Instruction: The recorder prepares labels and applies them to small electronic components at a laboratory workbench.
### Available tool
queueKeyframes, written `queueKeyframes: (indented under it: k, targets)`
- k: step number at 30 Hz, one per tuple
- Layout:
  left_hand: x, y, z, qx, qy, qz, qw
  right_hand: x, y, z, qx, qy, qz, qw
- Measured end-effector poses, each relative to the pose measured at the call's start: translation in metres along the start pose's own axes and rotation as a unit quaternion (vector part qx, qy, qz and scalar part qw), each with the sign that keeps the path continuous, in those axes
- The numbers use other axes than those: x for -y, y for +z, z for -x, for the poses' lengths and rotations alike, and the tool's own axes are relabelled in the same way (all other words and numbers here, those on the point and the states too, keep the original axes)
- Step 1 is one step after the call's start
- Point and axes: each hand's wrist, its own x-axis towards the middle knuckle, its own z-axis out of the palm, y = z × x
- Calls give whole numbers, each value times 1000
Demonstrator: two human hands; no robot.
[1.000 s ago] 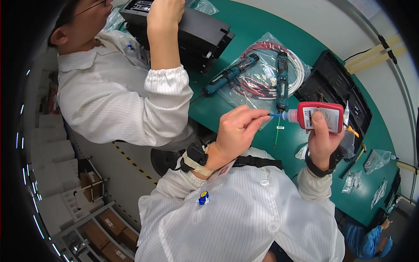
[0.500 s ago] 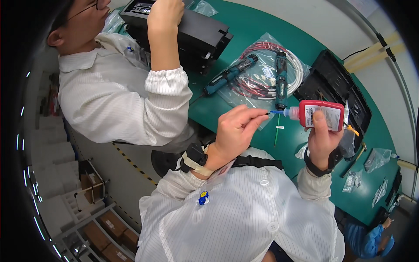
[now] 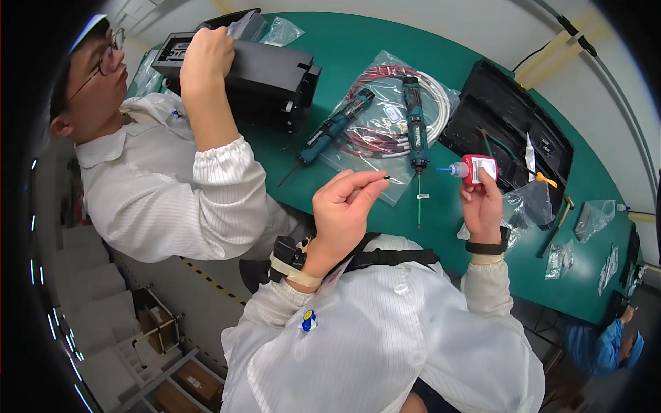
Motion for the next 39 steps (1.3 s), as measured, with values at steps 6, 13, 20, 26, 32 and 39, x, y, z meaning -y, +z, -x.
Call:
queueKeyframes:
  k: [6, 13, 20, 26, 32, 39]
  targets:
    - [11, -3, 1, 5, -43, 27, 999, -2, -14, 1, -66, -43, 62, 995]
    - [21, -12, 3, -2, -97, 46, 994, -6, -26, -12, -49, 11, 10, 999]
    - [25, -17, 7, -5, -107, 33, 994, -20, -46, -21, -27, -34, 110, 993]
    - [16, -16, 1, 4, -101, 66, 993, -9, -53, -20, -100, -111, 264, 953]
    - [21, -26, -2, -4, -106, 104, 989, -27, -55, -23, -80, -203, 510, 832]
    - [17, -31, -11, 27, -167, 200, 965, -31, -55, -16, -91, -249, 627, 733]
